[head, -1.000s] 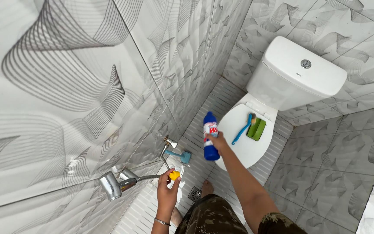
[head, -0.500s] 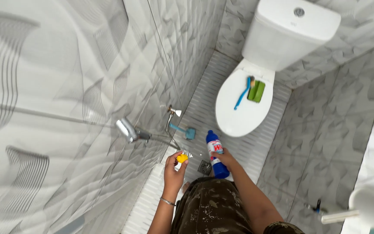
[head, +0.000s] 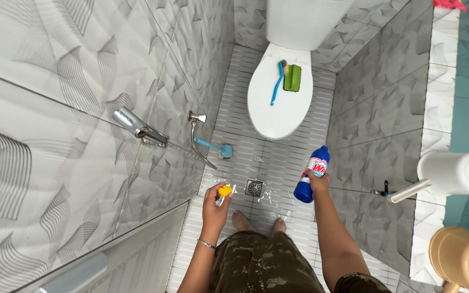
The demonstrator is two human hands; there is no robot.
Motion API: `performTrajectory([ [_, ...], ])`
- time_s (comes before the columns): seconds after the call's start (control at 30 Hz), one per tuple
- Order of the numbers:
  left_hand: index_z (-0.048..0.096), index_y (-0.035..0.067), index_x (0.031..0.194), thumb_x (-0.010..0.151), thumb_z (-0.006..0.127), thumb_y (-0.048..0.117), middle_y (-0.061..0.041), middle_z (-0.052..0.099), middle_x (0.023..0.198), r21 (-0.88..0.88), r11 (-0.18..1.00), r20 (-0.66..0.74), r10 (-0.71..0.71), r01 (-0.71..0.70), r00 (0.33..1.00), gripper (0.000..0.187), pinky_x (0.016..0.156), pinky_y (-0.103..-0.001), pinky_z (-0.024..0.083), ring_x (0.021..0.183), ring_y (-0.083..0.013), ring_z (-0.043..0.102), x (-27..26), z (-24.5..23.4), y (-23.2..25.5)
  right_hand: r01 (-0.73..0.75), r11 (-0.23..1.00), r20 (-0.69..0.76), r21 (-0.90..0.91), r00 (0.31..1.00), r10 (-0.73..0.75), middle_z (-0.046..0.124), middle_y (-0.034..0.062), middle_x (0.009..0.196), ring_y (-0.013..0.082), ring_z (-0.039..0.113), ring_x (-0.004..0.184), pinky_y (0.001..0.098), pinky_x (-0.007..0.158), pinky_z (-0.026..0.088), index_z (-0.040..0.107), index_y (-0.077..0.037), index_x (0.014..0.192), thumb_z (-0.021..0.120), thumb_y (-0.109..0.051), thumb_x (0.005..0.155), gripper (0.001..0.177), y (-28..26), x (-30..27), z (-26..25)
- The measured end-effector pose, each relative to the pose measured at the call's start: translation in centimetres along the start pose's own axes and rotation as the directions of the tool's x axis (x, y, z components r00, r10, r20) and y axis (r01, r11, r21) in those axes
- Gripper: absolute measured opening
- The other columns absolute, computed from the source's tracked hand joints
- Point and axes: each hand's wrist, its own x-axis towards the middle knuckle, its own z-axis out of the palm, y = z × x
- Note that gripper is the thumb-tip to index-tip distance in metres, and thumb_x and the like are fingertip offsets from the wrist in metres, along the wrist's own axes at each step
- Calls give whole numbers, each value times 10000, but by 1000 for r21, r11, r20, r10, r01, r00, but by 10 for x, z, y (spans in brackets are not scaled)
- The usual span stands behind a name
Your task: Cleaning the bathroom floor tiles around a toilet and drain using a cleaning solution and a long-handled brush.
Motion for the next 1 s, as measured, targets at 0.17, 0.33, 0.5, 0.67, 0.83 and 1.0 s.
performTrajectory([
  [0.17,665,120,1267,886,772,140,-37,640,1141,-17,1000,-19,1,-1,1000,397,897,-292,509,976,-153,603,-21,5,-4,-45,998,44,-40,998,47,628,239,1241,374,704,1010,496,783,608,349,3,1441,857,-303,757,905,20,-12,-27],
  [0.33,665,117,1264,890,775,148,-30,648,1154,-11,999,-88,-38,37,995,392,911,-292,504,974,-159,592,-66,5,-11,9,960,224,-279,973,56,652,240,1230,371,723,994,512,795,625,374,5,1444,858,-355,715,947,54,-51,-19],
  [0.5,675,113,1256,874,785,150,-29,648,1131,-14,994,-193,-108,107,975,400,898,-302,498,955,-165,569,-125,0,-18,410,770,550,-489,830,-93,692,197,1231,303,705,1080,396,922,557,389,-70,1472,877,-481,637,1050,72,-98,14],
  [0.67,679,116,1253,872,790,164,-32,639,1094,-42,984,-295,-179,174,939,400,881,-304,510,934,-171,565,-185,-12,-30,602,642,700,-474,700,-140,695,197,1241,322,695,1116,406,951,539,408,-76,1461,870,-474,629,1031,66,-129,61],
  [0.83,683,105,1255,871,798,168,-36,627,1071,-73,973,-380,-232,221,896,405,894,-308,507,937,-176,548,-222,-31,-29,658,541,717,-524,684,-136,684,205,1264,339,685,1140,422,973,531,415,-78,1447,883,-475,624,1027,43,-158,103],
  [1.0,684,109,1257,870,797,174,-31,619,1072,-108,964,-398,-265,242,878,408,917,-299,507,954,-171,561,-221,-40,-43,579,576,630,-577,765,-138,682,215,1273,348,701,1128,428,979,545,424,-48,1427,872,-475,627,1012,24,-148,136],
])
